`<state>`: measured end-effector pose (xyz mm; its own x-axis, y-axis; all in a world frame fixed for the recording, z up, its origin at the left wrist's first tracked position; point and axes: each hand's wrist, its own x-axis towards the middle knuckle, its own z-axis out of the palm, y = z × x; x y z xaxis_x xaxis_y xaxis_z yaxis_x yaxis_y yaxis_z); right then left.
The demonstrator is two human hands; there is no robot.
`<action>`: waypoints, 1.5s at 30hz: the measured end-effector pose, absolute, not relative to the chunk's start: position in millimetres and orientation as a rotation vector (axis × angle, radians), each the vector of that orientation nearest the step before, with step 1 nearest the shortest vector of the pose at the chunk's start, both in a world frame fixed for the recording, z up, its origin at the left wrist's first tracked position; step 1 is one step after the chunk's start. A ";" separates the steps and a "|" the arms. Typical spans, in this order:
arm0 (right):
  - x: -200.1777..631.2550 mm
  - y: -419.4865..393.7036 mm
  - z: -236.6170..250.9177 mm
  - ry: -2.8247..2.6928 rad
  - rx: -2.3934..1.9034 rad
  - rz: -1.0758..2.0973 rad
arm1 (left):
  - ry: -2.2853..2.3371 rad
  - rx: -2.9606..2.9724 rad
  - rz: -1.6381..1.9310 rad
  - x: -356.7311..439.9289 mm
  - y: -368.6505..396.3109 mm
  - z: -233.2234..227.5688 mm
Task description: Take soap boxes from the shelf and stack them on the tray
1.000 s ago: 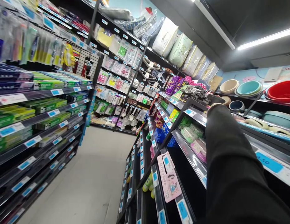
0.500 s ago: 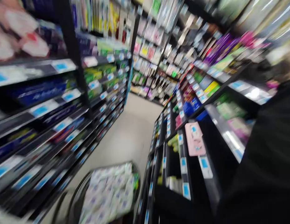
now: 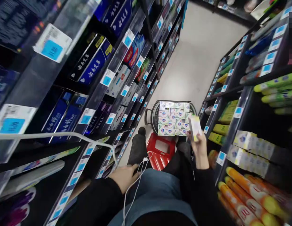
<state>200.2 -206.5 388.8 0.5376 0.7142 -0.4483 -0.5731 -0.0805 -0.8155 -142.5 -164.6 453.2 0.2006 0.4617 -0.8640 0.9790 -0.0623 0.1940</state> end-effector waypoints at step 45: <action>160.4 -140.3 116.1 -1.342 -2.640 0.913 | 2.170 1.515 -0.104 -167.7 -133.8 116.7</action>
<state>160.4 -140.3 116.1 0.4518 0.7497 -0.4835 0.7248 -0.6245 -0.2910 -167.7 -133.8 116.7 -0.2653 0.8628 -0.4303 0.9001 0.3816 0.2103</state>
